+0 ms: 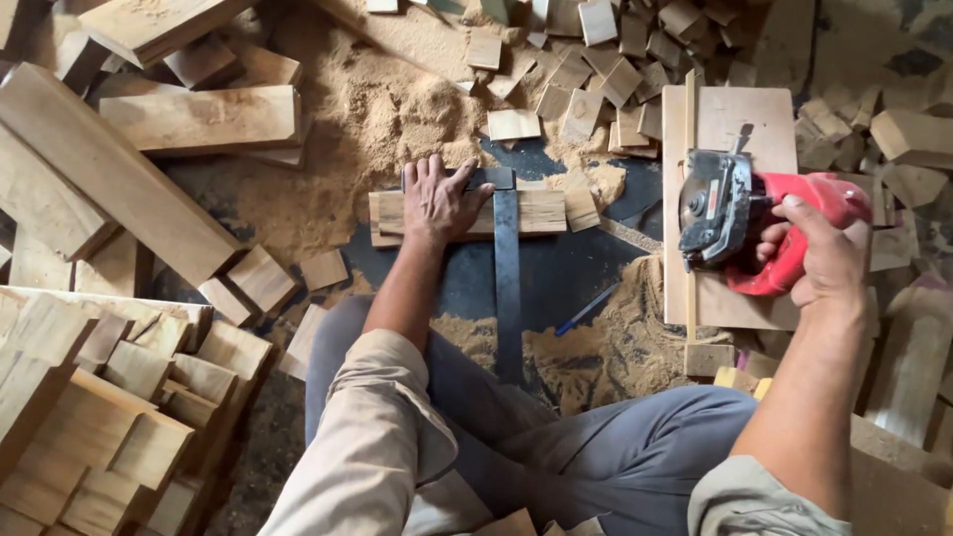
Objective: Cutting small pieces of wood using a handheld electric jigsaw while measuring with a square.
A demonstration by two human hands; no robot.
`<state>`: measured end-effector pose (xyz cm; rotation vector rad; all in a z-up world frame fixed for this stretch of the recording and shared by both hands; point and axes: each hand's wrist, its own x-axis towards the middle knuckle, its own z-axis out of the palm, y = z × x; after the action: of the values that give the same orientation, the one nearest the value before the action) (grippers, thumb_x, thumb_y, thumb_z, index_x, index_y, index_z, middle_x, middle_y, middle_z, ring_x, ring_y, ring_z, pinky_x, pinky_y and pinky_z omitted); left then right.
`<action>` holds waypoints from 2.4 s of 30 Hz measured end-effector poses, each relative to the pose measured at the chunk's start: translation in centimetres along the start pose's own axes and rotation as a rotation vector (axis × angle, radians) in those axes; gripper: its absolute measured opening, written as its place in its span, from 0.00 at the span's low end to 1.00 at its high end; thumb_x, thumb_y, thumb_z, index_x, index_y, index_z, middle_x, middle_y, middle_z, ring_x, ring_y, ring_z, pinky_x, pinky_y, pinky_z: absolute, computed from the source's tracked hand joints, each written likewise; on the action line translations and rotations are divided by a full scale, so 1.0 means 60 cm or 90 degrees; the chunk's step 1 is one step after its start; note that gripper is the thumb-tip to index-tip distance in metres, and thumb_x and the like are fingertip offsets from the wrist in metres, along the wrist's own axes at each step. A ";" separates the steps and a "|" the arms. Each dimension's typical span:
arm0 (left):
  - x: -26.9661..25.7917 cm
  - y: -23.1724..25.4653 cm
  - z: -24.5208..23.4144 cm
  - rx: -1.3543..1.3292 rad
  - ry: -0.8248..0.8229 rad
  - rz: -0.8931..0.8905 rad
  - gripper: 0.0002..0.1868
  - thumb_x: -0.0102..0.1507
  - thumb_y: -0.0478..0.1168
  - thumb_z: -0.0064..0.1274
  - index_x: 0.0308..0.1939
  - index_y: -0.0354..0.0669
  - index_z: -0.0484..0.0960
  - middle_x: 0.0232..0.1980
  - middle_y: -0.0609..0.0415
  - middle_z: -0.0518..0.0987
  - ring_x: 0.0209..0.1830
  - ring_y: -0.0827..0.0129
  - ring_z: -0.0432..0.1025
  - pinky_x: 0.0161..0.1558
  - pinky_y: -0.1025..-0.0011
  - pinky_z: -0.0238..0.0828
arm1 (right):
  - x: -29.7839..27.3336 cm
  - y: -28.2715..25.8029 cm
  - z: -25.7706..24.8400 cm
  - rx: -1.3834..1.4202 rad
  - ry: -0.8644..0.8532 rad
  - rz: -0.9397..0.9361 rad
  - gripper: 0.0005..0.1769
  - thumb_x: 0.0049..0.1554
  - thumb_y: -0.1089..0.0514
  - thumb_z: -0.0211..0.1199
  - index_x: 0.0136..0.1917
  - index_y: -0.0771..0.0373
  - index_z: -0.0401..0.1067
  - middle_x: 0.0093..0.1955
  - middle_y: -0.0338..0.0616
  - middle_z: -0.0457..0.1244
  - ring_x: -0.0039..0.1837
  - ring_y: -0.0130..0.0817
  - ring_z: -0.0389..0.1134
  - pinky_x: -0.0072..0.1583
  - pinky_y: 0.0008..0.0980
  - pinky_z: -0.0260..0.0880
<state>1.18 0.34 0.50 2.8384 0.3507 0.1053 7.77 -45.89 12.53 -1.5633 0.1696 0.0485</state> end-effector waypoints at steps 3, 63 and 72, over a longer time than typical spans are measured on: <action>0.014 0.005 0.004 0.088 0.097 0.081 0.35 0.65 0.76 0.37 0.66 0.66 0.73 0.58 0.37 0.74 0.60 0.49 0.65 0.61 0.47 0.50 | -0.018 -0.007 0.024 0.006 -0.007 -0.013 0.11 0.62 0.61 0.67 0.57 0.65 0.70 0.39 0.41 0.65 0.35 0.28 0.66 0.35 0.29 0.71; 0.012 -0.002 -0.004 0.006 -0.032 0.069 0.38 0.67 0.75 0.37 0.69 0.56 0.71 0.56 0.36 0.74 0.59 0.48 0.64 0.61 0.50 0.50 | -0.207 0.082 0.262 0.018 -0.044 0.057 0.05 0.59 0.62 0.62 0.46 0.67 0.71 0.30 0.40 0.60 0.28 0.30 0.61 0.32 0.30 0.65; 0.012 -0.004 0.004 -0.002 -0.004 0.075 0.37 0.67 0.75 0.37 0.67 0.56 0.73 0.58 0.36 0.74 0.60 0.48 0.65 0.62 0.49 0.50 | -0.199 0.087 0.261 0.020 -0.048 0.050 0.06 0.58 0.61 0.63 0.44 0.67 0.70 0.30 0.41 0.60 0.29 0.31 0.61 0.33 0.31 0.65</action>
<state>1.82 0.67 0.23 2.8543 0.1826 0.1198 -3.54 -29.35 8.97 -1.5200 0.1719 0.1662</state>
